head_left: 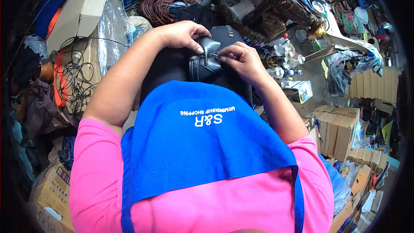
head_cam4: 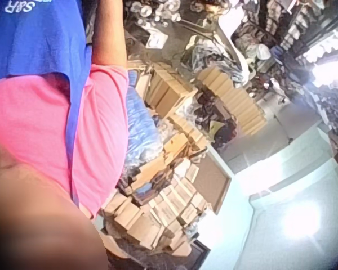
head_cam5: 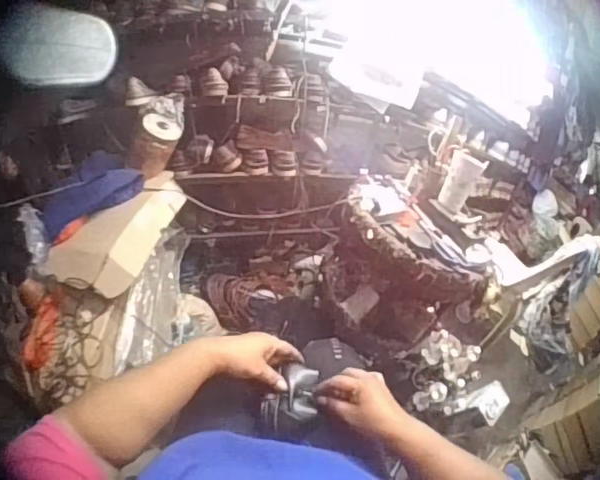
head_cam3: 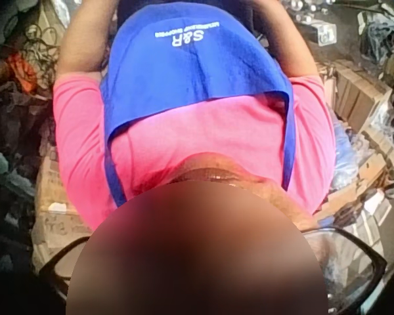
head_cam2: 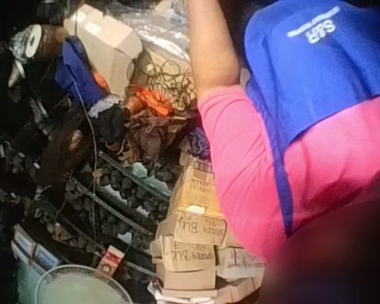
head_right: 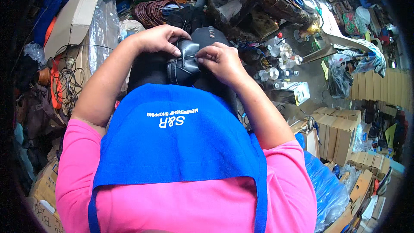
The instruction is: Hand sewing and assembling black shoes using a needle and thread.
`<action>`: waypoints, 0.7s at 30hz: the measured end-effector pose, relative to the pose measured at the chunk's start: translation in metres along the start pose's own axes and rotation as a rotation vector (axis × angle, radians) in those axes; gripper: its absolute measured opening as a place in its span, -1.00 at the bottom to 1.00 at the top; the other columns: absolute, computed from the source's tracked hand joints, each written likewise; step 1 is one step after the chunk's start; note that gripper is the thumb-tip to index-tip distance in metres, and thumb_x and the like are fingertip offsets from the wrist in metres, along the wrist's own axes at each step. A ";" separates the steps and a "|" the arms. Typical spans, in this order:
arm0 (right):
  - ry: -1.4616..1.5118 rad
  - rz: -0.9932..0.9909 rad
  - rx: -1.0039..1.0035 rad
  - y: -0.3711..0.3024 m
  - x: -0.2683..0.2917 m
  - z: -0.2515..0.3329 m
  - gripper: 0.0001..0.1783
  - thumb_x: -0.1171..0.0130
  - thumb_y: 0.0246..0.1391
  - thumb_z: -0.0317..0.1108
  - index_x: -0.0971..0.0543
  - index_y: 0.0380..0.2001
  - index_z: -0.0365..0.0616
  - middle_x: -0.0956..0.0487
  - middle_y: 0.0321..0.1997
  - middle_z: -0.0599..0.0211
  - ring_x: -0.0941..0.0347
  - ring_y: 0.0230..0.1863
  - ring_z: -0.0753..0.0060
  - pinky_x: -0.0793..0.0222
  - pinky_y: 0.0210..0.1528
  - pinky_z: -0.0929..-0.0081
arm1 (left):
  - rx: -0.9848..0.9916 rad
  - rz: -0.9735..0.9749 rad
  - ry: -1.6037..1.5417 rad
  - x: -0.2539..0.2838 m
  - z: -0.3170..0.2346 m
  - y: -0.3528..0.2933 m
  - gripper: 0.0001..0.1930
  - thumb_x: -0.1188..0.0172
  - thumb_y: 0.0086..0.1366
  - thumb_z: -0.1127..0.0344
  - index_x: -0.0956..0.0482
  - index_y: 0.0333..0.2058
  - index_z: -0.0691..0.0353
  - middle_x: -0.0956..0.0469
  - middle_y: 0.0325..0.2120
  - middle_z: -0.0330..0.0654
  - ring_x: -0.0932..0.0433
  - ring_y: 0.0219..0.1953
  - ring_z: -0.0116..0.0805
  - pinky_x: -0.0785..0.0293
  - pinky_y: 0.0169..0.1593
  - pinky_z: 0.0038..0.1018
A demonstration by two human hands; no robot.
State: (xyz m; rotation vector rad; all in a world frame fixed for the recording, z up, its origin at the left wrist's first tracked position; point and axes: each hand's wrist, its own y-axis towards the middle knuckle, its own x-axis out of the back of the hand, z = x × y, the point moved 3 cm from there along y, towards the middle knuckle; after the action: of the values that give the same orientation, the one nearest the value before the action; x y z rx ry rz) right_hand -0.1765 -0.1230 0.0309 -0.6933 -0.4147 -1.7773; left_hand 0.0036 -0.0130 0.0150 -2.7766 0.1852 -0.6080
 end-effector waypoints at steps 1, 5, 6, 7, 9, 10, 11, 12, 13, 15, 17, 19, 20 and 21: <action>-0.001 0.003 -0.002 0.000 0.000 -0.002 -0.84 -0.27 -0.16 -0.36 -0.65 -0.40 -0.01 -0.55 -0.44 0.32 -0.50 -0.32 0.26 -0.36 -0.21 0.32 | 0.000 0.000 -0.004 0.000 0.000 0.001 -0.40 -0.34 -0.01 0.38 -0.39 0.06 0.30 -0.50 -0.38 -0.28 -0.40 -0.31 -0.55 -0.36 -0.19 -0.56; -0.137 0.028 0.156 0.008 -0.003 0.000 -0.84 -0.29 -0.08 -0.40 -0.65 -0.34 -0.08 -0.51 -0.43 0.35 -0.45 -0.40 0.50 -0.37 -0.32 0.55 | 0.016 0.036 0.039 0.005 0.001 -0.003 -0.40 -0.32 0.02 0.38 -0.38 0.09 0.27 -0.41 -0.49 -0.35 -0.35 -0.38 -0.55 -0.33 -0.25 -0.55; -0.129 0.037 0.159 0.009 -0.003 0.000 -0.84 -0.29 -0.07 -0.40 -0.65 -0.33 -0.07 -0.52 -0.41 0.36 -0.45 -0.40 0.50 -0.37 -0.32 0.55 | 0.012 0.033 0.019 0.005 0.004 -0.003 -0.40 -0.32 0.02 0.37 -0.38 0.09 0.26 -0.41 -0.49 -0.35 -0.35 -0.39 -0.55 -0.33 -0.25 -0.55; -0.129 0.040 0.160 0.010 -0.003 0.001 -0.84 -0.29 -0.07 -0.40 -0.65 -0.33 -0.07 -0.52 -0.41 0.36 -0.45 -0.40 0.50 -0.37 -0.32 0.55 | 0.008 0.031 -0.001 0.005 0.006 -0.003 -0.40 -0.32 0.02 0.36 -0.38 0.09 0.26 -0.41 -0.49 -0.35 -0.35 -0.39 -0.54 -0.33 -0.25 -0.54; 0.027 0.043 0.091 0.011 -0.004 0.001 -0.84 -0.27 -0.15 -0.33 -0.66 -0.39 0.04 -0.55 -0.41 0.34 -0.50 -0.28 0.29 -0.32 -0.15 0.33 | 0.010 0.022 -0.005 0.004 0.006 -0.004 -0.40 -0.33 0.01 0.36 -0.39 0.08 0.26 -0.41 -0.49 -0.35 -0.35 -0.39 -0.55 -0.32 -0.25 -0.55; 0.028 0.043 0.089 0.011 -0.004 0.001 -0.84 -0.27 -0.15 -0.33 -0.66 -0.39 0.04 -0.55 -0.41 0.34 -0.50 -0.28 0.29 -0.32 -0.15 0.33 | 0.011 0.011 -0.009 0.003 0.006 -0.004 -0.40 -0.34 0.00 0.36 -0.40 0.07 0.26 -0.41 -0.48 -0.35 -0.35 -0.39 -0.55 -0.32 -0.26 -0.55; 0.006 0.045 0.083 0.012 -0.004 0.000 -0.84 -0.26 -0.15 -0.32 -0.66 -0.39 0.05 -0.56 -0.41 0.35 -0.49 -0.26 0.29 -0.30 -0.14 0.35 | 0.011 0.013 -0.010 0.003 0.004 -0.005 -0.40 -0.34 0.00 0.36 -0.40 0.07 0.26 -0.41 -0.48 -0.35 -0.35 -0.39 -0.55 -0.32 -0.26 -0.55; -0.016 0.046 0.077 0.012 -0.004 -0.001 -0.84 -0.25 -0.14 -0.32 -0.66 -0.38 0.06 -0.56 -0.40 0.36 -0.49 -0.24 0.29 -0.28 -0.12 0.36 | 0.015 0.012 -0.010 0.004 0.001 -0.006 -0.40 -0.34 -0.01 0.36 -0.40 0.07 0.27 -0.42 -0.48 -0.36 -0.35 -0.38 -0.55 -0.32 -0.26 -0.55; -0.016 0.046 0.074 0.012 -0.004 -0.001 -0.84 -0.25 -0.14 -0.32 -0.66 -0.38 0.06 -0.56 -0.40 0.36 -0.49 -0.24 0.29 -0.28 -0.12 0.36 | 0.018 0.011 -0.011 0.004 -0.001 -0.006 -0.40 -0.35 -0.01 0.37 -0.40 0.06 0.27 -0.42 -0.48 -0.36 -0.35 -0.38 -0.55 -0.32 -0.26 -0.56; -0.111 0.049 0.172 0.012 -0.004 0.002 -0.84 -0.29 -0.09 -0.44 -0.65 -0.34 -0.09 -0.51 -0.42 0.35 -0.45 -0.38 0.50 -0.37 -0.32 0.55 | 0.009 0.005 -0.023 0.004 0.001 -0.006 -0.40 -0.35 -0.01 0.37 -0.41 0.06 0.27 -0.42 -0.48 -0.36 -0.35 -0.39 -0.56 -0.32 -0.27 -0.56; -0.147 0.049 0.177 0.013 -0.002 0.006 -0.83 -0.29 -0.10 -0.44 -0.65 -0.35 -0.09 -0.51 -0.44 0.34 -0.46 -0.39 0.49 -0.37 -0.33 0.54 | -0.002 0.001 -0.036 0.003 0.003 -0.005 -0.40 -0.35 -0.02 0.38 -0.41 0.05 0.28 -0.42 -0.49 -0.37 -0.35 -0.39 -0.56 -0.31 -0.27 -0.56; -0.182 0.049 0.181 0.014 -0.001 0.009 -0.83 -0.29 -0.12 -0.45 -0.65 -0.36 -0.08 -0.52 -0.46 0.34 -0.46 -0.39 0.49 -0.37 -0.33 0.53 | 0.000 -0.018 -0.020 0.004 0.006 -0.004 -0.41 -0.35 -0.02 0.39 -0.41 0.05 0.28 -0.44 -0.48 -0.36 -0.36 -0.39 -0.56 -0.32 -0.26 -0.55; -0.203 0.040 0.213 0.014 -0.001 0.011 -0.83 -0.29 -0.13 -0.44 -0.65 -0.36 -0.08 -0.52 -0.47 0.33 -0.46 -0.39 0.48 -0.38 -0.33 0.51 | 0.000 -0.017 -0.021 0.003 0.007 -0.004 -0.41 -0.35 -0.02 0.39 -0.41 0.05 0.28 -0.44 -0.48 -0.36 -0.36 -0.39 -0.56 -0.32 -0.26 -0.55; -0.224 0.031 0.245 0.015 -0.001 0.012 -0.82 -0.30 -0.14 -0.44 -0.65 -0.36 -0.07 -0.52 -0.48 0.33 -0.47 -0.39 0.47 -0.38 -0.33 0.49 | -0.009 -0.023 -0.043 0.003 0.007 -0.004 -0.41 -0.35 -0.02 0.39 -0.41 0.04 0.29 -0.45 -0.46 -0.35 -0.37 -0.38 -0.56 -0.33 -0.25 -0.55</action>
State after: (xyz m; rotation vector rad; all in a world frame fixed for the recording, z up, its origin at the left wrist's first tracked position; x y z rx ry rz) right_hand -0.1587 -0.1193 0.0383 -0.7212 -0.7557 -1.5913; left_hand 0.0092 -0.0083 0.0108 -2.8014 0.1468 -0.5539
